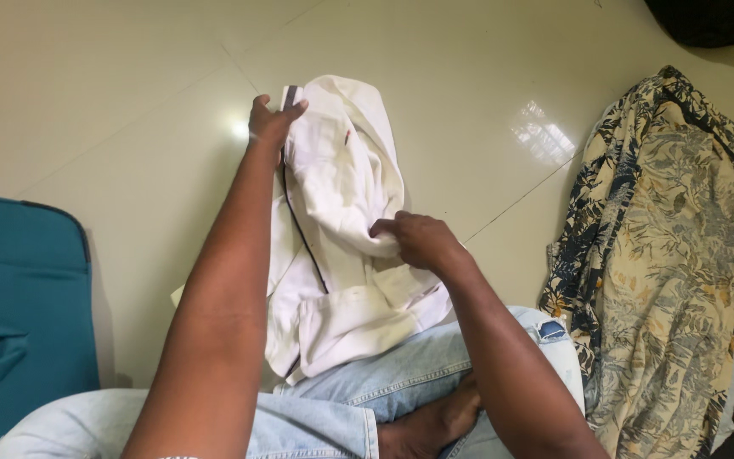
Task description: The person buttons a white long-sleeved shirt by hand while sitting on the floor, working from the bottom button upward to the collar.
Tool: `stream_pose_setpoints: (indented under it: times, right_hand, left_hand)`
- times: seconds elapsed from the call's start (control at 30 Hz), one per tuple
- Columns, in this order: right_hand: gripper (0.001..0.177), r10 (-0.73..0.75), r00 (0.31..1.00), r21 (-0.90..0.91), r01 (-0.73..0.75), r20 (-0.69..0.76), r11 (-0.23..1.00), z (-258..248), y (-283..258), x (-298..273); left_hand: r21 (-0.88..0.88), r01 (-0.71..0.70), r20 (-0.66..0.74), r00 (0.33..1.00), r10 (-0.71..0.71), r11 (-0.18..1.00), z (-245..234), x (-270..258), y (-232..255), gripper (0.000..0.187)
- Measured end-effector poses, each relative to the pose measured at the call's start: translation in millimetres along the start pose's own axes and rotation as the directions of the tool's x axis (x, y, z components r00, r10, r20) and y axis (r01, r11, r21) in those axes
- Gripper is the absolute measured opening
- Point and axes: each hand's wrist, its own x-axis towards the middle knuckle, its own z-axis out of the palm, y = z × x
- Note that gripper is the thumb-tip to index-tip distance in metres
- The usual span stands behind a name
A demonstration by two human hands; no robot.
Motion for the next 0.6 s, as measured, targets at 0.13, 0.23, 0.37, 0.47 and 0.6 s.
stream_pose_setpoints:
  times: [0.13,0.23,0.37,0.47,0.6]
  right_hand:
    - [0.05,0.024,0.991,0.022,-0.027,0.129,0.999,-5,-8,1]
    - [0.048,-0.02,0.975,0.027,0.015,0.22,1.0,0,-15,4]
    - [0.067,-0.165,0.946,0.164,0.123,0.28,0.979,18,-44,-7]
    - [0.084,-0.395,0.876,0.364,0.285,0.275,0.886,8,-50,-15]
    - [0.098,-0.18,0.929,0.125,0.146,0.324,0.981,6,-38,-16]
  left_hand:
    - [-0.219,0.0,0.335,0.939,0.075,0.976,-26,10,-23,0.065]
    - [-0.237,0.094,0.271,0.962,-0.027,0.967,-88,-15,-19,0.078]
    - [-0.234,0.246,0.373,0.916,-0.147,0.941,-196,-70,-35,0.074]
    - [0.025,0.373,0.475,0.812,-0.339,0.928,-276,-97,-45,0.045]
    - [0.321,0.315,0.401,0.809,-0.43,0.893,-321,-112,-9,0.019]
